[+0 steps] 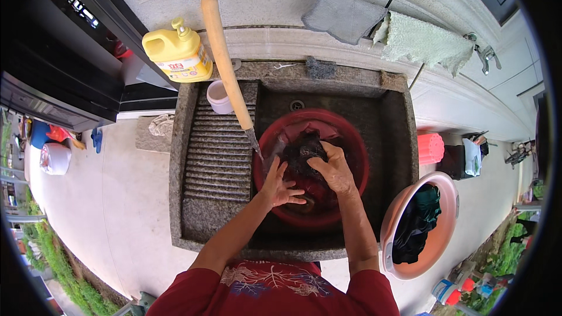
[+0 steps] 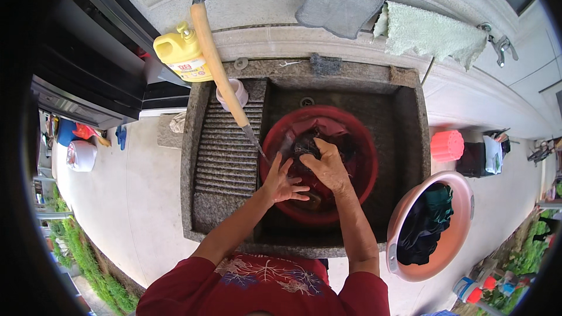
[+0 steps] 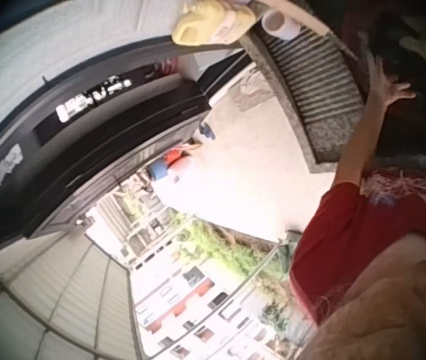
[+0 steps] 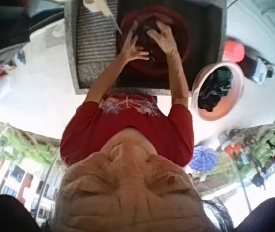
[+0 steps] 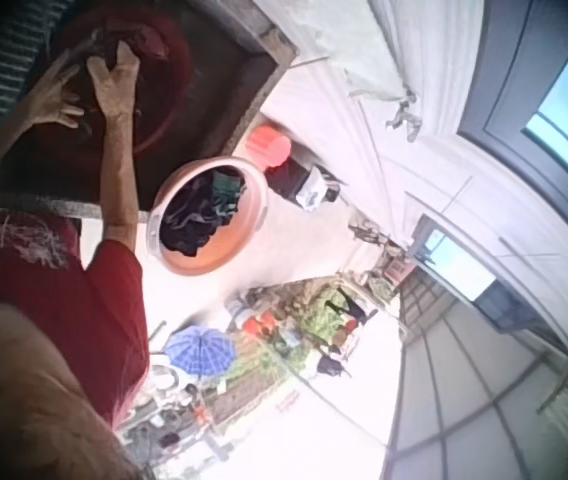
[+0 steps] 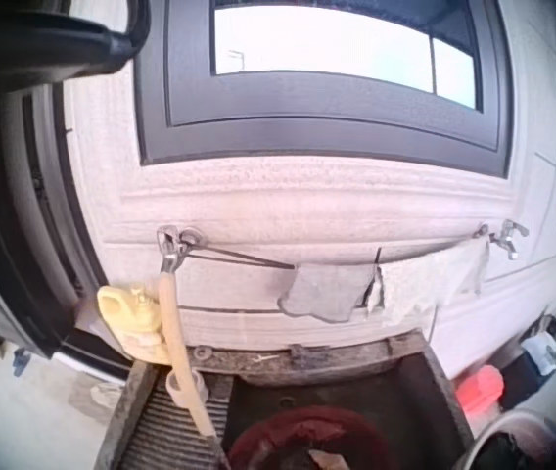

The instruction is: The person washes a dark garment by hand on a stone washboard, scrubbing it with a brush and rinsing it in a red basin. They then wring out the garment and place it into a separate pink basin before picking up a light-colored cloth to wash.

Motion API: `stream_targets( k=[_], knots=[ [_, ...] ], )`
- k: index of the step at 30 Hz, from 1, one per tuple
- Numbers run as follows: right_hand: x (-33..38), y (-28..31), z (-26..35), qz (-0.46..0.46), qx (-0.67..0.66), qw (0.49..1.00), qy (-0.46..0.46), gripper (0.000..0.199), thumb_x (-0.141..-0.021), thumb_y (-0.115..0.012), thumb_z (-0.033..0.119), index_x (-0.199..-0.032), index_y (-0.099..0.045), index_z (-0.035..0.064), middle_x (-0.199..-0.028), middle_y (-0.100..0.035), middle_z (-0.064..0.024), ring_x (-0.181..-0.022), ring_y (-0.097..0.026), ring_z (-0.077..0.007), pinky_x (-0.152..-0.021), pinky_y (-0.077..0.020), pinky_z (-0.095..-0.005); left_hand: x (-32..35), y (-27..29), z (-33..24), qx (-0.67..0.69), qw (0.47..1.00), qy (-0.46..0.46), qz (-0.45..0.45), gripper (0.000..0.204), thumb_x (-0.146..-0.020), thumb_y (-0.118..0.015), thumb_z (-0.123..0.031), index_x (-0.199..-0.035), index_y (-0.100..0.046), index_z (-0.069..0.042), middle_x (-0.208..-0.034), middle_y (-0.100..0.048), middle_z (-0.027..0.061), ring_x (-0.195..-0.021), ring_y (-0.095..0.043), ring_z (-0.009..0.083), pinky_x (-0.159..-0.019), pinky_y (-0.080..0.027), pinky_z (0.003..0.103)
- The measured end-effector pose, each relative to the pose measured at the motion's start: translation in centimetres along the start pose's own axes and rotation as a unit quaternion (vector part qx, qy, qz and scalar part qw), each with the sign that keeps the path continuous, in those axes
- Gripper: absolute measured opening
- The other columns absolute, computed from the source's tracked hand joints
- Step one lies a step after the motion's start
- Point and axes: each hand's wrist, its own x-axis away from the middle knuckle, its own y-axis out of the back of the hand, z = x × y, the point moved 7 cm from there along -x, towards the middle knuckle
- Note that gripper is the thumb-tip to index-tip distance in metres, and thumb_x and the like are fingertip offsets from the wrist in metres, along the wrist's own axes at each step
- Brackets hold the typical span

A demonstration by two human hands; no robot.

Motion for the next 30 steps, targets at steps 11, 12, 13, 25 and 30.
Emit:
stream_targets(
  k=[11,12,13,25,30],
  knots=[
    [8.1,-9.8,0.5,-0.217,0.421,0.844,0.251,0.044,-0.060,-0.079,0.039,-0.079,-0.056,0.0058,-0.083,-0.052,-0.0076,-0.080,-0.050,-0.0280,-0.066,-0.0369,-0.0435,1.8,-3.6,0.1,0.074,0.935,-0.088,0.336,0.057,-0.084,-0.054,-0.056,-0.118,-0.054,-0.010,-0.115,-0.059,0.0118,-0.102,-0.059,0.0265,-0.087,-0.050,0.044],
    [6.8,-9.2,0.0,-0.231,0.398,0.852,0.249,0.040,-0.063,-0.078,0.037,-0.074,-0.057,0.0058,-0.078,-0.053,-0.0069,-0.076,-0.052,-0.0279,-0.063,-0.0383,-0.0442,0.8,-2.9,-0.3,0.067,0.934,-0.124,0.330,0.054,-0.085,-0.055,-0.054,-0.117,-0.054,-0.010,-0.114,-0.060,0.0115,-0.100,-0.060,0.0258,-0.086,-0.051,0.044],
    [5.9,-8.3,-0.2,-0.268,0.361,0.848,0.280,0.037,-0.067,-0.076,0.035,-0.070,-0.055,0.0050,-0.073,-0.054,-0.0088,-0.075,-0.054,-0.0301,-0.062,-0.0399,-0.0451,-0.7,-2.8,-0.6,0.052,0.929,-0.169,0.325,0.052,-0.085,-0.056,-0.052,-0.116,-0.055,-0.010,-0.113,-0.060,0.0113,-0.099,-0.061,0.0252,-0.084,-0.051,0.043],
    [4.1,10.8,-9.9,-0.367,0.413,0.832,0.038,0.024,-0.078,-0.065,0.020,-0.098,-0.059,0.0079,-0.097,-0.061,-0.0099,-0.089,-0.061,-0.0344,-0.069,-0.0463,-0.0467,1.4,-0.1,-4.7,-0.158,0.940,-0.281,-0.110,0.028,-0.091,-0.055,-0.026,-0.116,-0.049,-0.016,-0.116,-0.054,0.0018,-0.106,-0.052,0.0247,-0.085,-0.044,0.052],
    [4.3,6.4,-11.0,-0.194,0.540,0.819,-0.018,0.077,-0.066,-0.073,0.018,-0.134,-0.038,0.0213,-0.125,-0.052,-0.0048,-0.115,-0.050,-0.0269,-0.087,-0.0382,-0.0467,-0.9,0.7,-3.3,-0.104,0.949,-0.288,-0.072,0.026,-0.091,-0.056,-0.027,-0.112,-0.046,-0.016,-0.109,-0.054,0.0028,-0.102,-0.055,0.0256,-0.083,-0.044,0.054]
  ],
)
